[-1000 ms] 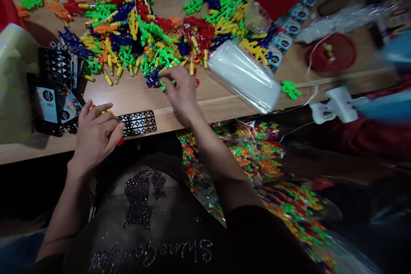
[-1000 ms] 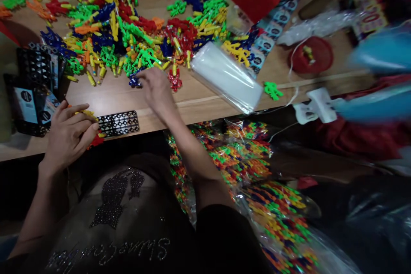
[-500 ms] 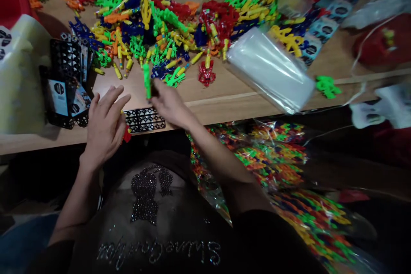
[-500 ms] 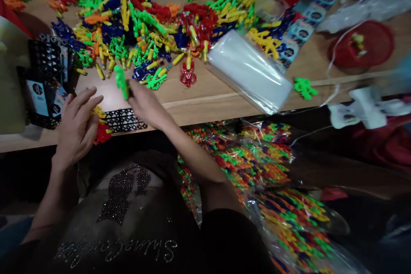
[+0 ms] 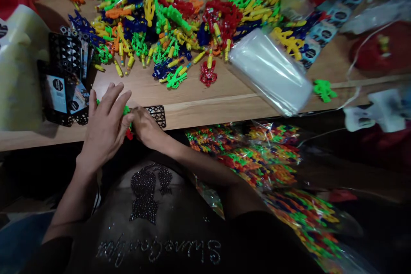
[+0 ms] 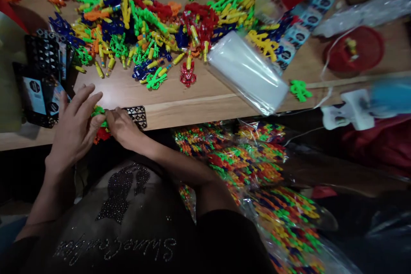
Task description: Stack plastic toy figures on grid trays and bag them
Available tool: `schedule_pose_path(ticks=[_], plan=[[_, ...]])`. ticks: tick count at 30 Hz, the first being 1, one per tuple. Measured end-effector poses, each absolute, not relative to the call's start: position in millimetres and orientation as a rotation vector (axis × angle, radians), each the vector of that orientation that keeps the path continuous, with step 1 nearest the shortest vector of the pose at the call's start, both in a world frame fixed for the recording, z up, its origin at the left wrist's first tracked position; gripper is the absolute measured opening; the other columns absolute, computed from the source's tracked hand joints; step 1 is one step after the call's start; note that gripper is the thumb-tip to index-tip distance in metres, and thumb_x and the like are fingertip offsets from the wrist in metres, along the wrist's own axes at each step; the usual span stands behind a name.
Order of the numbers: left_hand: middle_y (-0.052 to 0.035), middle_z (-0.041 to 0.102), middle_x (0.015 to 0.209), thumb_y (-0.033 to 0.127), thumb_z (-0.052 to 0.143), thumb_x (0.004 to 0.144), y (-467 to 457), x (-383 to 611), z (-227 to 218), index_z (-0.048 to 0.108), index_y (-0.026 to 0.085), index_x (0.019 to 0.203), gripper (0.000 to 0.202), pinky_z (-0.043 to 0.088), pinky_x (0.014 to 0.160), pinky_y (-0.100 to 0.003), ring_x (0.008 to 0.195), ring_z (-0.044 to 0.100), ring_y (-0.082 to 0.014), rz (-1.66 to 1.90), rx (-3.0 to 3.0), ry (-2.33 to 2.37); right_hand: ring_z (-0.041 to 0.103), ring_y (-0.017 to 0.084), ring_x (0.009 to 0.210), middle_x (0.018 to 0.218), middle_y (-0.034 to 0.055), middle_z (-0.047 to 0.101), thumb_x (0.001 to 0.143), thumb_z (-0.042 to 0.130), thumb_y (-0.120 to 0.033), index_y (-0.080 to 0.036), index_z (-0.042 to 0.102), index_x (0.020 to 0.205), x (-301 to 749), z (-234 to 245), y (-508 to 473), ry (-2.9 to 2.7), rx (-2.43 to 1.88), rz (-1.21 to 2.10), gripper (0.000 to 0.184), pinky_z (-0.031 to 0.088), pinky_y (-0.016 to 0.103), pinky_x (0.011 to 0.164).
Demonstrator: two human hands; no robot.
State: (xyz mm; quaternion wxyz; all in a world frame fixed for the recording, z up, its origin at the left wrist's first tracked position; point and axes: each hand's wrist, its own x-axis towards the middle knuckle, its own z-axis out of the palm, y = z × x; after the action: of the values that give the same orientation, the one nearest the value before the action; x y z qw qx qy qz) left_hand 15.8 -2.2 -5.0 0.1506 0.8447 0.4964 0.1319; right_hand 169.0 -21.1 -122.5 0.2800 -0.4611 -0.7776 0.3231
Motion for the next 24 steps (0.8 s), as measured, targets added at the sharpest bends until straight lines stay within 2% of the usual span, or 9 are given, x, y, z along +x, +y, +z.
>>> schedule_pose_path(ticks=[3,7,9,11,14,16,19,21,24], plan=[[-0.0036,0.054,0.166,0.041,0.042,0.112,0.7,20.7,-1.6,0.059,0.03,0.142,0.037,0.021,0.138,-0.058,0.16,0.044,-0.0253,0.317,2.481,1.456,0.058,0.029,0.116,0.12,0.0162,0.065,0.105,0.041,-0.011,-0.016,0.055,0.126,168.9,-117.9,-12.3,-2.171,-1.224,0.877,0.026,0.052,0.049,0.109],[-0.0102,0.069,0.149,0.026,0.04,0.108,2.9,22.3,0.4,0.071,0.022,0.118,0.033,0.035,0.131,-0.059,0.148,0.059,-0.0274,0.27,2.545,1.427,0.062,0.026,0.113,0.119,0.0124,0.068,0.101,0.049,-0.006,-0.015,0.055,0.132,215.8,-103.1,22.7,-2.194,-1.122,0.858,0.033,0.055,0.045,0.104],[-0.009,0.072,0.144,0.026,0.042,0.108,2.7,20.2,0.5,0.072,0.023,0.109,0.031,0.037,0.129,-0.058,0.145,0.062,-0.0279,0.313,2.538,1.408,0.06,0.027,0.121,0.128,0.011,0.068,0.105,0.05,-0.011,-0.02,0.06,0.129,255.4,-94.3,44.9,-2.114,-1.238,0.677,0.028,0.051,0.049,0.112],[-0.0087,0.073,0.142,0.028,0.043,0.108,2.4,18.1,-0.1,0.072,0.022,0.105,0.029,0.038,0.129,-0.058,0.142,0.064,-0.0283,0.327,2.529,1.395,0.058,0.029,0.121,0.126,0.0122,0.069,0.104,0.045,-0.008,-0.021,0.067,0.119,294.8,-89.9,66.2,-2.098,-1.503,0.486,0.029,0.048,0.052,0.113],[-0.0075,0.075,0.14,0.034,0.044,0.11,2.2,16.9,-1.8,0.07,0.022,0.101,0.03,0.039,0.129,-0.056,0.14,0.065,-0.027,0.356,2.502,1.409,0.056,0.03,0.12,0.125,0.016,0.07,0.102,0.038,-0.002,-0.014,0.07,0.118,336.2,-95.8,86.4,-2.087,-1.744,0.42,0.038,0.045,0.055,0.112],[-0.0061,0.075,0.138,0.037,0.043,0.111,1.9,17.4,-3.1,0.071,0.024,0.104,0.032,0.038,0.129,-0.053,0.139,0.066,-0.0249,0.379,2.482,1.42,0.056,0.029,0.122,0.128,0.0154,0.069,0.104,0.039,-0.004,-0.012,0.067,0.127,346.2,-104.4,88.0,-2.098,-1.71,0.496,0.037,0.046,0.055,0.112],[-0.0062,0.069,0.148,0.034,0.041,0.112,1.0,18.1,-4.3,0.068,0.025,0.125,0.032,0.037,0.131,-0.05,0.143,0.062,-0.023,0.377,2.481,1.43,0.056,0.031,0.129,0.136,0.0138,0.066,0.106,0.046,-0.015,-0.017,0.059,0.139,335.3,-113.8,75.3,-2.066,-1.582,0.595,0.035,0.045,0.057,0.116],[-0.0087,0.059,0.161,0.031,0.044,0.109,0.4,17.5,-4.8,0.061,0.025,0.141,0.036,0.038,0.13,-0.049,0.15,0.055,-0.0246,0.387,2.499,1.446,0.055,0.031,0.133,0.141,0.0155,0.063,0.105,0.05,-0.019,-0.017,0.052,0.143,313.4,-114.5,62.0,-2.036,-1.472,0.663,0.039,0.045,0.058,0.119],[-0.01,0.043,0.173,0.026,0.047,0.105,0.7,15.2,-4.9,0.048,0.026,0.157,0.052,0.04,0.13,-0.048,0.159,0.044,-0.0279,0.379,2.511,1.473,0.059,0.029,0.128,0.137,0.0174,0.063,0.1,0.047,-0.012,-0.013,0.046,0.145,266.3,-112.0,45.1,-2.007,-1.266,0.826,0.045,0.049,0.054,0.116]])
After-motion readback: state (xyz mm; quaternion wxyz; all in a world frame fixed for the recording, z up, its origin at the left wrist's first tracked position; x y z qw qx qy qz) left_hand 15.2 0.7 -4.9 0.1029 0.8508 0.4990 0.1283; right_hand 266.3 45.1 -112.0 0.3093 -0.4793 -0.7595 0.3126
